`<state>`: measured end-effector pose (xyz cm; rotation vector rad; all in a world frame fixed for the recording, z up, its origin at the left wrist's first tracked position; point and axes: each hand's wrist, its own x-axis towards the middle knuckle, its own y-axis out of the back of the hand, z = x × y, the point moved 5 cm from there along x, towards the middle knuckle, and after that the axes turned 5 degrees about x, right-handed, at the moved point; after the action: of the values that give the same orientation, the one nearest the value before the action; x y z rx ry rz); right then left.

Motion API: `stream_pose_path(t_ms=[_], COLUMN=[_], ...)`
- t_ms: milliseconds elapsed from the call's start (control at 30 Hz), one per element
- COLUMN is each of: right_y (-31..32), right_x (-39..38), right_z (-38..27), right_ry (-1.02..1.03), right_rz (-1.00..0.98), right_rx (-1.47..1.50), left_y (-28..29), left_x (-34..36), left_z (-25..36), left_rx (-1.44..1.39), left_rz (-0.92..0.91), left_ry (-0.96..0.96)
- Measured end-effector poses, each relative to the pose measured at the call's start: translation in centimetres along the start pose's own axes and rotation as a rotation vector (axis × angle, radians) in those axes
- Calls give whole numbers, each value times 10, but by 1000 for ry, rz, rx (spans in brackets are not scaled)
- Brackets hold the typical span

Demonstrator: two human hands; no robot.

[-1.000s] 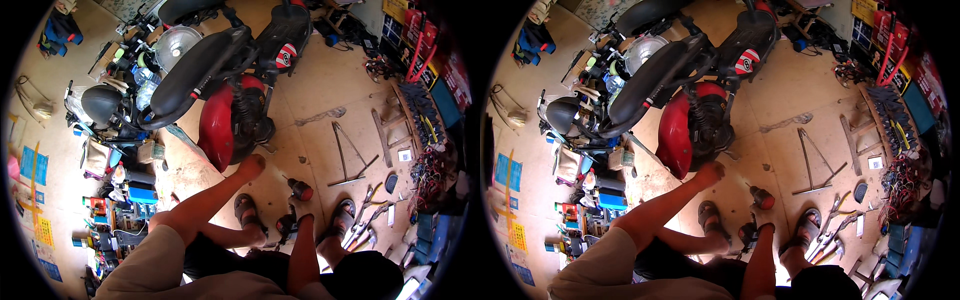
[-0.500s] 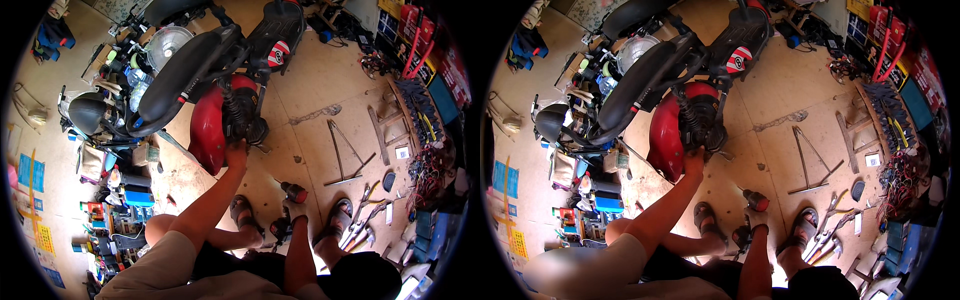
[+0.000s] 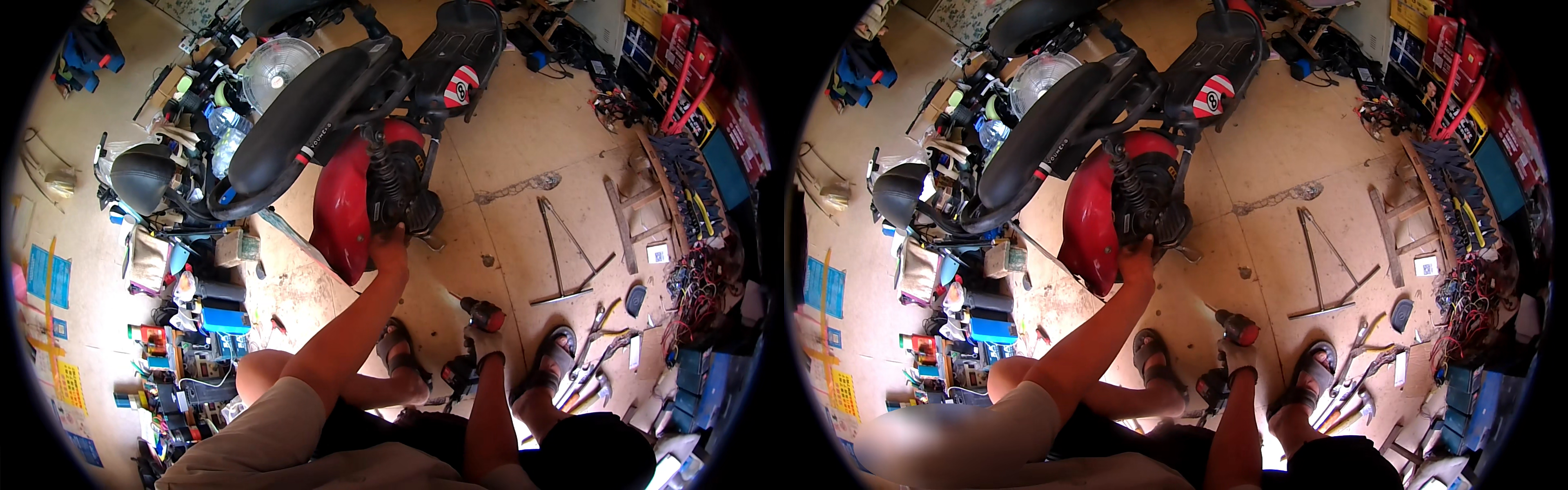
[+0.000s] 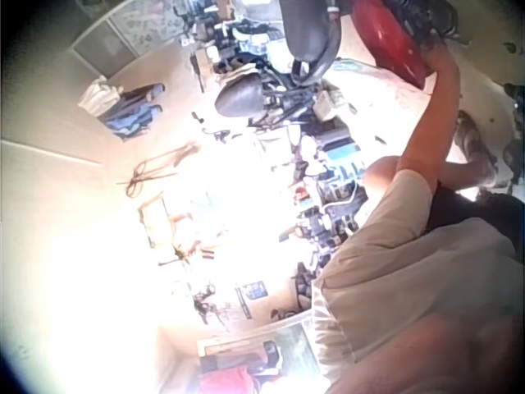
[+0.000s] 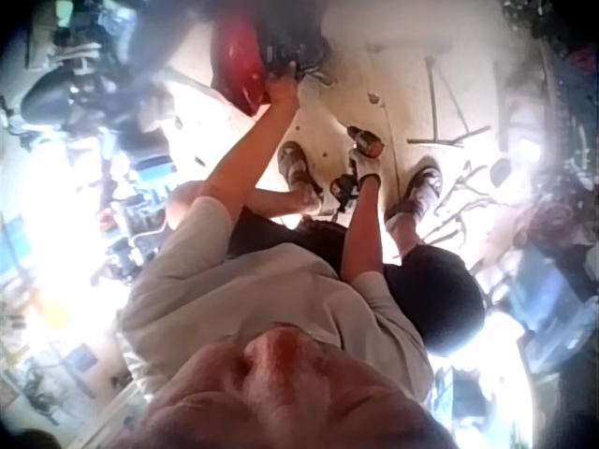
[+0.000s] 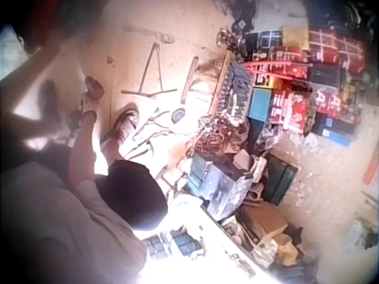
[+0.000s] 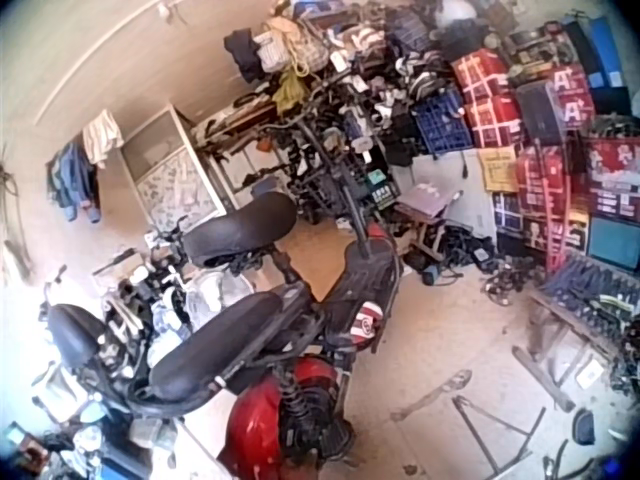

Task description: The person manipulates a metal bracket near the rear wheel of a red electric scooter using a wrench and a hammer, uses a power drill to secure a screw into the rear panel, and wipes the scooter with a cloth.

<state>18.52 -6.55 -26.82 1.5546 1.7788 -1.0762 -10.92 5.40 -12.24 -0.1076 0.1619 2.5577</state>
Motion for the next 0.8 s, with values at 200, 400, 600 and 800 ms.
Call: stream_pose_path(t_ms=[200,400,600,800], right_y=[0,0,1,1], right_x=[3,2,2,7], right_z=[3,2,1,5], right_ry=[9,-8,-11,10], right_rz=[6,0,-3,-9], right_rx=[-13,-24,-9,-15], left_y=[6,12,8,12], left_x=[7,18,12,13], left_z=[-11,-25,-22,-20], left_rx=[51,40,-5,56], left_rz=[23,44,46,24], left_ry=[-34,-166,-97,-47])
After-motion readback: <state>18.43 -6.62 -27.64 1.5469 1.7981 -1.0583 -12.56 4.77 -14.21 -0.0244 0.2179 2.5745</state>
